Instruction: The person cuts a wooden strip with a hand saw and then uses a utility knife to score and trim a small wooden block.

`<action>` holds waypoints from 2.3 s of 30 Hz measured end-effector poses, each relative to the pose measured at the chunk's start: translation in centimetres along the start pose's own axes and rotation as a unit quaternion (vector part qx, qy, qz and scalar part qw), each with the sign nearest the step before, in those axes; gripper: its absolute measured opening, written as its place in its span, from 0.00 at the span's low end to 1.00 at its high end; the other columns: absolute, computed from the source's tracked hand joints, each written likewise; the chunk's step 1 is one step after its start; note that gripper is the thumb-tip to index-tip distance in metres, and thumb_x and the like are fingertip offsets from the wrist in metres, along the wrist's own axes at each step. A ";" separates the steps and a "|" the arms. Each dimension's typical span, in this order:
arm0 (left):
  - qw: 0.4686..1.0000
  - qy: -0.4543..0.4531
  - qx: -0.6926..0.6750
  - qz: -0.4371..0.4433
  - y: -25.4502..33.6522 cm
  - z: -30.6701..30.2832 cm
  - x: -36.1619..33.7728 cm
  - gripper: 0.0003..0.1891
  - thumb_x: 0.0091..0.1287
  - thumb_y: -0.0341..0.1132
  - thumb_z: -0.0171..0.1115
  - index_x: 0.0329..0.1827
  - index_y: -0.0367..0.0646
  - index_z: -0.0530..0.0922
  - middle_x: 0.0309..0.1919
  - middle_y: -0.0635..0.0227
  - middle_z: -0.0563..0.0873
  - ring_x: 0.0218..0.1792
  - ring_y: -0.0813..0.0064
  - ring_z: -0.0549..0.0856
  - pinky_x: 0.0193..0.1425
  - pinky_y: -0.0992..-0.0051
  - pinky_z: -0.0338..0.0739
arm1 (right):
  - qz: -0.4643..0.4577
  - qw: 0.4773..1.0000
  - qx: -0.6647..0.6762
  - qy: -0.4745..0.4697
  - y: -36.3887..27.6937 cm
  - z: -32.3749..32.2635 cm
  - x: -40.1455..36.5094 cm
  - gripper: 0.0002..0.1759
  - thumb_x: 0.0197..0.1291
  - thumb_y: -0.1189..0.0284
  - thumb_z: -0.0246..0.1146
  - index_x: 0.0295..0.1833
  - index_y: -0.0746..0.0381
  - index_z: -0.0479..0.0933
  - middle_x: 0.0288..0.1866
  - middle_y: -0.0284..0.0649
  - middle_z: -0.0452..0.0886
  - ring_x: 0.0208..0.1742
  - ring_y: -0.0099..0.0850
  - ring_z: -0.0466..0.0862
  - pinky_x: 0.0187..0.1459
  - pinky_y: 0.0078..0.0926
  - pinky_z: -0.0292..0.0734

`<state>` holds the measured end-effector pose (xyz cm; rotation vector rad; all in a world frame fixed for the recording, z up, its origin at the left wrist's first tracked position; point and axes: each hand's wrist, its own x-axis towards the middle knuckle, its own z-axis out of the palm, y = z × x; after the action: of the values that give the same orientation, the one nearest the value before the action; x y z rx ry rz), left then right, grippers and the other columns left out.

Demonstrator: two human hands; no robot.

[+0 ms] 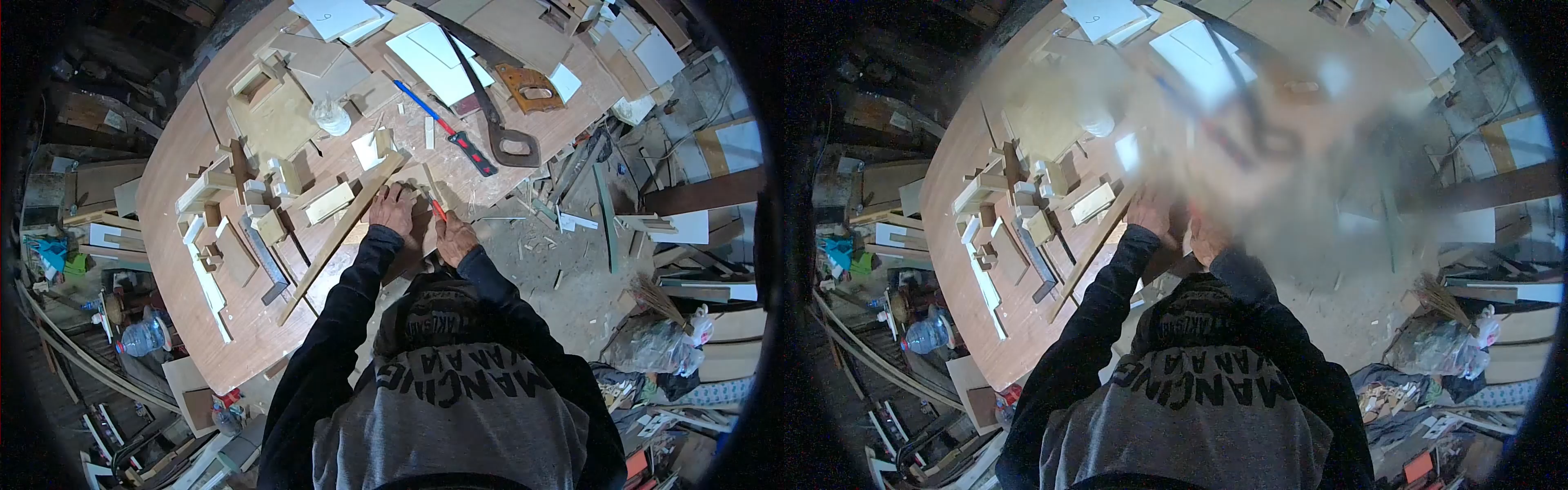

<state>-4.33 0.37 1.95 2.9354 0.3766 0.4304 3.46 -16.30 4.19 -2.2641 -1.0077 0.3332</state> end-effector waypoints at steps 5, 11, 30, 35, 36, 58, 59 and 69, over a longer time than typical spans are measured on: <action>1.000 0.011 -0.011 -0.001 0.2 -0.5 0.2 0.11 0.61 0.36 0.58 0.43 0.42 0.81 0.51 0.58 0.79 0.53 0.54 0.76 0.62 0.62 0.69 | -0.122 0.990 -0.069 0.020 0.5 0.5 0.3 0.14 0.60 0.68 0.52 0.44 0.68 0.70 0.34 0.57 0.79 0.36 0.52 0.82 0.40 0.43 0.78; 0.999 -0.015 -0.008 -0.033 0.5 -0.6 -0.1 0.14 0.59 0.33 0.56 0.48 0.42 0.78 0.55 0.59 0.77 0.55 0.51 0.75 0.58 0.59 0.71 | -0.120 0.979 -0.157 -0.044 1.8 2.0 0.5 0.15 0.59 0.68 0.53 0.42 0.71 0.72 0.34 0.57 0.81 0.38 0.54 0.82 0.42 0.44 0.78; 1.000 -0.002 -0.016 -0.002 0.1 -0.6 -0.2 0.13 0.60 0.32 0.56 0.45 0.39 0.80 0.54 0.59 0.77 0.54 0.51 0.74 0.58 0.60 0.70 | -0.024 0.993 -0.007 0.118 3.5 6.5 0.1 0.07 0.60 0.72 0.55 0.36 0.65 0.73 0.29 0.51 0.81 0.33 0.47 0.82 0.37 0.37 0.77; 1.000 -0.025 0.004 0.011 0.3 -0.9 0.1 0.13 0.60 0.32 0.55 0.46 0.40 0.80 0.55 0.59 0.77 0.55 0.52 0.74 0.60 0.61 0.69 | 0.004 0.989 -0.121 0.088 -0.1 2.5 0.1 0.11 0.59 0.70 0.54 0.35 0.68 0.73 0.24 0.50 0.77 0.33 0.49 0.82 0.38 0.36 0.79; 1.000 -0.024 0.004 0.015 0.6 -1.6 0.3 0.13 0.59 0.32 0.55 0.46 0.40 0.80 0.55 0.58 0.77 0.55 0.53 0.73 0.61 0.62 0.69 | 0.005 0.989 -0.121 0.088 -1.0 1.5 0.1 0.11 0.59 0.70 0.54 0.35 0.68 0.73 0.24 0.50 0.77 0.33 0.49 0.82 0.38 0.36 0.79; 1.000 0.002 -0.026 0.000 1.0 -1.9 0.7 0.12 0.61 0.34 0.53 0.45 0.42 0.78 0.46 0.59 0.76 0.50 0.53 0.74 0.55 0.58 0.71 | -0.044 0.997 -0.036 -0.058 8.0 10.2 -0.4 0.11 0.60 0.70 0.50 0.41 0.65 0.73 0.36 0.48 0.77 0.40 0.42 0.81 0.41 0.38 0.77; 1.000 -0.002 -0.013 0.003 0.8 -1.6 0.6 0.12 0.61 0.34 0.53 0.45 0.42 0.78 0.46 0.59 0.76 0.50 0.53 0.74 0.54 0.58 0.71 | -0.054 0.994 0.098 -0.010 7.2 9.3 -0.6 0.09 0.60 0.70 0.50 0.39 0.64 0.72 0.35 0.47 0.77 0.39 0.40 0.81 0.41 0.37 0.76; 0.999 -0.043 -0.011 -0.004 1.2 -2.1 0.6 0.14 0.54 0.32 0.57 0.45 0.43 0.76 0.46 0.59 0.76 0.50 0.54 0.74 0.55 0.59 0.71 | -0.032 0.969 0.245 -0.019 3.5 4.1 -0.8 0.03 0.57 0.75 0.52 0.34 0.63 0.69 0.30 0.47 0.74 0.33 0.45 0.80 0.34 0.39 0.73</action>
<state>-4.10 -0.35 4.31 2.9177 0.3686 0.3051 3.08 -16.80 -1.22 -1.7805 -0.8976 0.5347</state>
